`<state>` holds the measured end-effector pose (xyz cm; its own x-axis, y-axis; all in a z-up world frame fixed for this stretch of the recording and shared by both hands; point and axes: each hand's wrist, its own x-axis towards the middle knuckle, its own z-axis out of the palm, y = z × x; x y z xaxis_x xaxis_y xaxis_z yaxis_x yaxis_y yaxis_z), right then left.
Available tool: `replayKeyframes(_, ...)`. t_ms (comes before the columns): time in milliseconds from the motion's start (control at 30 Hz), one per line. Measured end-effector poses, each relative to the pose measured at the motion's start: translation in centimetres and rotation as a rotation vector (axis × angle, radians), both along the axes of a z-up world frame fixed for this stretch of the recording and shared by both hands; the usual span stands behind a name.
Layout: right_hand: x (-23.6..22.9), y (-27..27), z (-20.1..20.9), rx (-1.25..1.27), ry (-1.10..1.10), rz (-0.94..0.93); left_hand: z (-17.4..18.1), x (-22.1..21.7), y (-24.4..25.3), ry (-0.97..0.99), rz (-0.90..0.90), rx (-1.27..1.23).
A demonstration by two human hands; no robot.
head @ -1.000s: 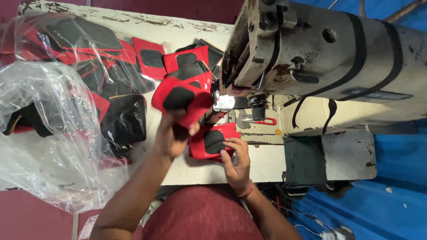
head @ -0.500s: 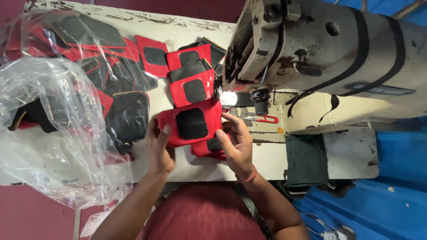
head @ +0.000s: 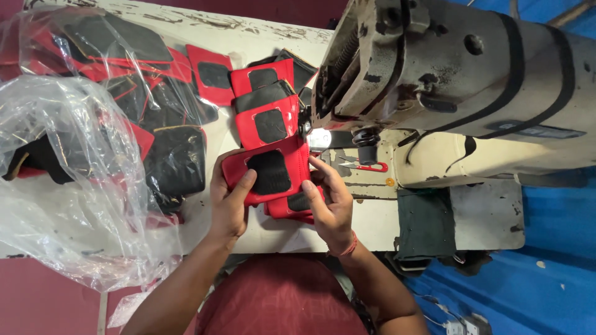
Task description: The person sews red and black fabric pieces using a sewing machine, aligning each piece under the needle, stitching, and then cutting the thread. The person repeats this process for multiple pieces, stacking the finished items on the table.
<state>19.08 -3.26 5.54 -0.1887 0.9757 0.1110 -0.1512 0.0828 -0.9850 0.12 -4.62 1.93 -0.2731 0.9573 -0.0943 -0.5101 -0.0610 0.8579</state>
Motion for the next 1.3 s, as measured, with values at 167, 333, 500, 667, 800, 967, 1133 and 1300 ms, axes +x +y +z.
replayKeyframes(167, 0.8, 0.3, -0.6, -0.013, -0.049, -0.065, 0.3, 1.4, -0.2, -0.069, 0.032, 0.016)
replayKeyframes(333, 1.0, 1.5, 0.9, 0.019, -0.086, -0.054, 0.4, 2.0, -0.3, -0.037, 0.065, 0.037)
replayKeyframes(500, 3.3, 1.7, 3.0, 0.331, -0.379, -0.089, 0.1, 2.2, 0.6, 0.008, 0.102, 0.028)
replayKeyframes(667, 10.9, 1.5, 3.8, 0.780, -0.636, -0.699, -1.3, 2.0, 1.8, -0.067, 0.122, 0.007)
replayKeyframes(800, 17.6, 3.9, 6.9, 0.933, -0.874, -0.935, 0.9, 1.9, 3.1, -0.177, 0.108, 0.010)
replayKeyframes(967, 27.0, 5.2, 2.4, 0.854, -1.249, -1.002, 1.7, 1.8, 4.3, -0.299, 0.070, 0.011)
replayKeyframes(1133, 26.2, 5.8, -1.1, 0.843, -1.124, -1.043, 2.0, 1.5, 5.5, -0.323, 0.039, -0.080)
replayKeyframes(1300, 25.2, 5.8, -4.4, 0.874, -1.072, -1.098, 0.8, 1.6, 5.8, -0.356, 0.024, -0.081)
